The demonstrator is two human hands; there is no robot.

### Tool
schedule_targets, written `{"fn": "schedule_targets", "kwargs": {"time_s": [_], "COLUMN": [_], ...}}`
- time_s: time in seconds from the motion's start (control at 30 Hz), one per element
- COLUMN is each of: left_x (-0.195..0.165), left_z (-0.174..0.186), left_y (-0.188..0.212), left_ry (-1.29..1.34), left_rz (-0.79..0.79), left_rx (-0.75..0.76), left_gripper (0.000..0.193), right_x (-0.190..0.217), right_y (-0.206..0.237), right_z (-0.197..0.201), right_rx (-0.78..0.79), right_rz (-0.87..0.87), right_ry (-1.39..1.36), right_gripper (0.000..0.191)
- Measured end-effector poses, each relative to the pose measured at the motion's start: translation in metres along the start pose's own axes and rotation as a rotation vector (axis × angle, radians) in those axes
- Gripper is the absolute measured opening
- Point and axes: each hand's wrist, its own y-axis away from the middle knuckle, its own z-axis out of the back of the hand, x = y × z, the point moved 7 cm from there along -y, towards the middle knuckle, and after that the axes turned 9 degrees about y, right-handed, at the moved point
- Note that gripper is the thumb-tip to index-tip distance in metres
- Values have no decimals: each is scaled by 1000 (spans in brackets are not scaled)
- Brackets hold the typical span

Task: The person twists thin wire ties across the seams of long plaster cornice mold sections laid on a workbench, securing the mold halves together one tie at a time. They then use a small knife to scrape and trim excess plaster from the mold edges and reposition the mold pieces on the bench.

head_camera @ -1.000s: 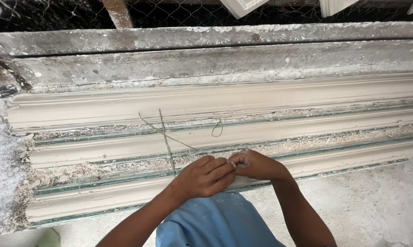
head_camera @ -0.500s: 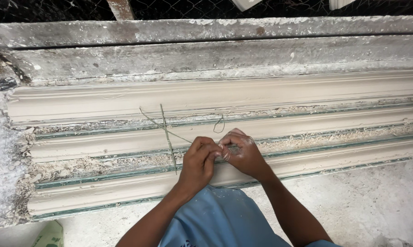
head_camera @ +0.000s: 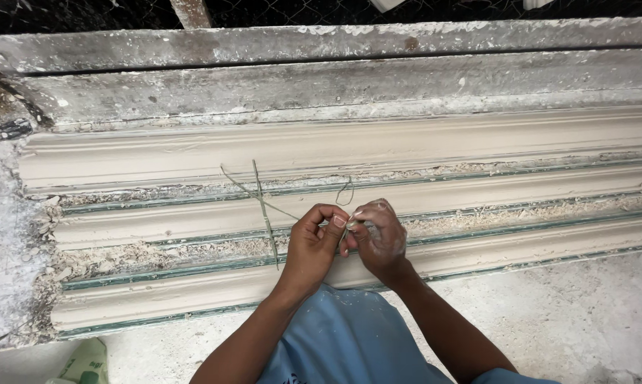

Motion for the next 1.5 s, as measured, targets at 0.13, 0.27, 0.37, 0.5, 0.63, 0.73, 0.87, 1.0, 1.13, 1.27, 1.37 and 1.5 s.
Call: {"fn": "schedule_targets", "kwargs": {"time_s": [0.13, 0.27, 0.37, 0.5, 0.63, 0.73, 0.87, 1.0, 1.13, 1.27, 1.37, 1.5], "left_x": [-4, -16, -16, -25, -23, -19, 10, 20, 21, 21, 21, 23], "left_z": [-7, -16, -18, -18, -12, -11, 5, 21, 22, 20, 18, 20], "left_y": [2, 11, 15, 18, 17, 14, -7, -17, -17, -14, -14, -15], "left_ry": [1, -167, -290, -517, -549, -545, -187, -59, -66, -198, -361, -462], "left_rz": [-57, -275, -310, -474, -490, -509, -160, -135, -219, -244, -244, -199], "left_rx": [18, 4, -44, -89, -67, 30, 93, -30, -52, -79, -106, -143], "left_gripper": [16, 22, 23, 17, 16, 17, 18, 15, 16, 17, 21, 20], "right_x": [-6, -10, -13, -32, -38, -42, -49, -38, -34, -36, -46, -58], "right_y": [4, 8, 10, 14, 18, 16, 12, 4, 1, 2, 11, 24], "right_z": [2, 2, 2, -6, -13, -18, -26, -20, -14, -13, -17, -25], "right_rx": [-35, -96, -113, -28, 120, 176, 221, 269, 226, 164, 141, 101], "right_rz": [26, -9, -33, -268, -371, -409, -515, -346, -299, -259, -339, -419], "right_ry": [-94, -106, -87, -321, -291, -305, -514, -279, -99, -95, -203, -353], "right_gripper": [18, 18, 18, 9, 6, 9, 12, 20, 22, 10, 11, 12]}}
